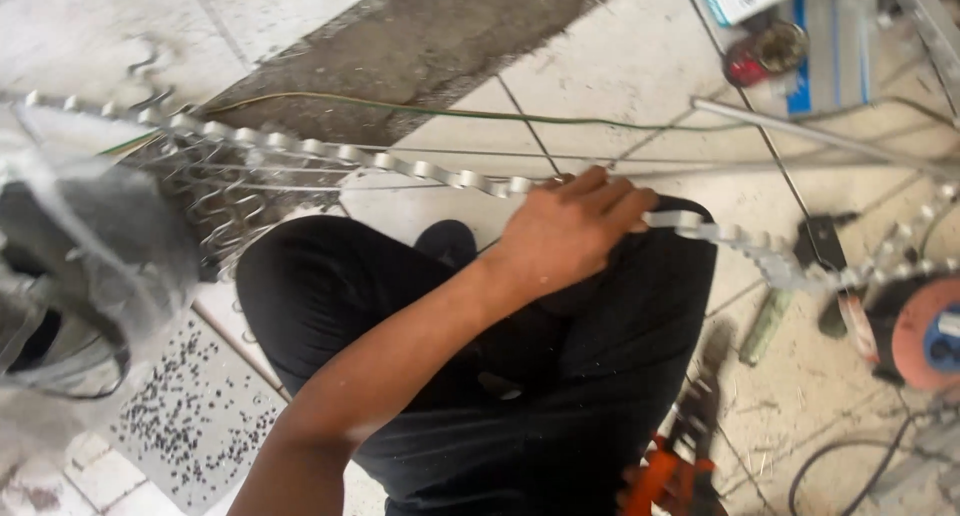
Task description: Assembling a metal structure by threading thin wires through the loops of corrugated metal strips.
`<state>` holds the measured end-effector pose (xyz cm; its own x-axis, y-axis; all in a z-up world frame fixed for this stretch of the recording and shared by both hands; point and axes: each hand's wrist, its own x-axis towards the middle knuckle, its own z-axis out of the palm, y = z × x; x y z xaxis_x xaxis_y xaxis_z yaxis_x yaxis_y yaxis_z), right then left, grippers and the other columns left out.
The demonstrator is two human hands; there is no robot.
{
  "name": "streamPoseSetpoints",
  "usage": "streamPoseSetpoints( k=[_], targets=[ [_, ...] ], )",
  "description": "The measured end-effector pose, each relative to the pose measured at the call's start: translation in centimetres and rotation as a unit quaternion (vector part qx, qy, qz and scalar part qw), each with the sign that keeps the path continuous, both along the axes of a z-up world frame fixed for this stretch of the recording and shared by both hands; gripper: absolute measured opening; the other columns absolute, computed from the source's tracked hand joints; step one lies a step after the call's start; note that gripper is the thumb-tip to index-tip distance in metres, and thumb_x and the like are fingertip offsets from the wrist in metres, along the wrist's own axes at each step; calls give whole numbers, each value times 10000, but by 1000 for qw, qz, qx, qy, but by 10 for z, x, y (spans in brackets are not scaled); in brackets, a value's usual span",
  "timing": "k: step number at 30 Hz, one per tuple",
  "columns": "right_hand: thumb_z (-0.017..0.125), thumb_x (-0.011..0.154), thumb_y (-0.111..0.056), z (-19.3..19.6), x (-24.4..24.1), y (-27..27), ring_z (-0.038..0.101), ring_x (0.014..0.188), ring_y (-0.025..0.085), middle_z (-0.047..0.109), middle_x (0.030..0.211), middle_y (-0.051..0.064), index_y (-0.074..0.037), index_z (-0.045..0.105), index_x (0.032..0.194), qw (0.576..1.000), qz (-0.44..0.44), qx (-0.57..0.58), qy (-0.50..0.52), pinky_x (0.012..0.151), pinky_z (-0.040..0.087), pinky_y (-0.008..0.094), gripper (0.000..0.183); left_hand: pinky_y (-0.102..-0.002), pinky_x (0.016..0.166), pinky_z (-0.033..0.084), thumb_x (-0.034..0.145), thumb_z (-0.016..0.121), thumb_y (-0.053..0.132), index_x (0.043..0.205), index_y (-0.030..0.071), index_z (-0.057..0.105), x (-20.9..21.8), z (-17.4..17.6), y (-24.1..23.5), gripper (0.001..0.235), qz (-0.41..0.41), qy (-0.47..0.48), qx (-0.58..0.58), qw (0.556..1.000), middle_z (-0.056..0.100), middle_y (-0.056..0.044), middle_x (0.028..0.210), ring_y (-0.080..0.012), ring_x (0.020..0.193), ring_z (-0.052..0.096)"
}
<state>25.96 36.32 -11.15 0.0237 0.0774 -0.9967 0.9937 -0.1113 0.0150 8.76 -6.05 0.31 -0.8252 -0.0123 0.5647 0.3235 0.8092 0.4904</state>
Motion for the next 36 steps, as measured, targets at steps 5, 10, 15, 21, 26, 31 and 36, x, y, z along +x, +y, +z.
streamPoseSetpoints(
  k=[5,10,15,21,26,31,36],
  targets=[
    [625,600,112,118,-38,-150,706,1072,383,656,1249,265,25,399,1387,922,158,-229,268,874,555,481,823,-337,717,499,826,673,118,1005,71,596,-2,8,-3,201,-29,-52,-3,998,629,-31,908,-209,832,599],
    [625,632,-53,140,-70,-213,650,1034,193,636,1183,75,-115,454,1353,895,363,-105,237,882,498,362,743,-320,667,493,827,704,116,938,86,613,-8,9,-4,147,-20,-54,-1,998,644,-16,800,-188,779,602],
    [603,644,-64,139,-81,-225,627,1035,208,605,1172,85,-116,428,1335,885,352,-125,277,886,480,375,714,-282,586,445,780,738,37,910,83,637,-13,7,-1,170,-14,-36,-3,999,647,1,796,-162,775,608],
    [615,668,-89,147,-92,-233,597,838,176,610,1012,108,-123,443,1297,876,388,-118,262,785,464,337,653,-276,565,432,737,730,-27,915,76,641,-14,2,2,224,-18,-32,-4,999,653,6,819,-156,768,603],
    [606,652,-111,137,-87,-234,598,813,182,594,925,119,-110,447,1300,866,392,-123,284,776,437,332,667,-273,554,421,715,719,-37,922,79,645,-14,1,0,248,-10,-36,-8,999,670,8,833,-156,796,609],
    [615,661,-109,133,-82,-234,620,1034,221,557,1170,127,-110,359,1360,871,386,-132,273,878,460,391,745,-269,576,432,759,756,26,920,77,645,-14,1,0,202,-11,-30,-18,999,681,-1,855,-159,800,616],
    [608,660,-110,133,-84,-239,604,1022,218,553,1148,129,-110,353,1366,878,374,-126,270,862,456,385,751,-273,603,457,747,745,10,917,79,642,-13,0,-1,210,-13,-31,-15,999,685,-10,856,-164,814,627]
  ],
)
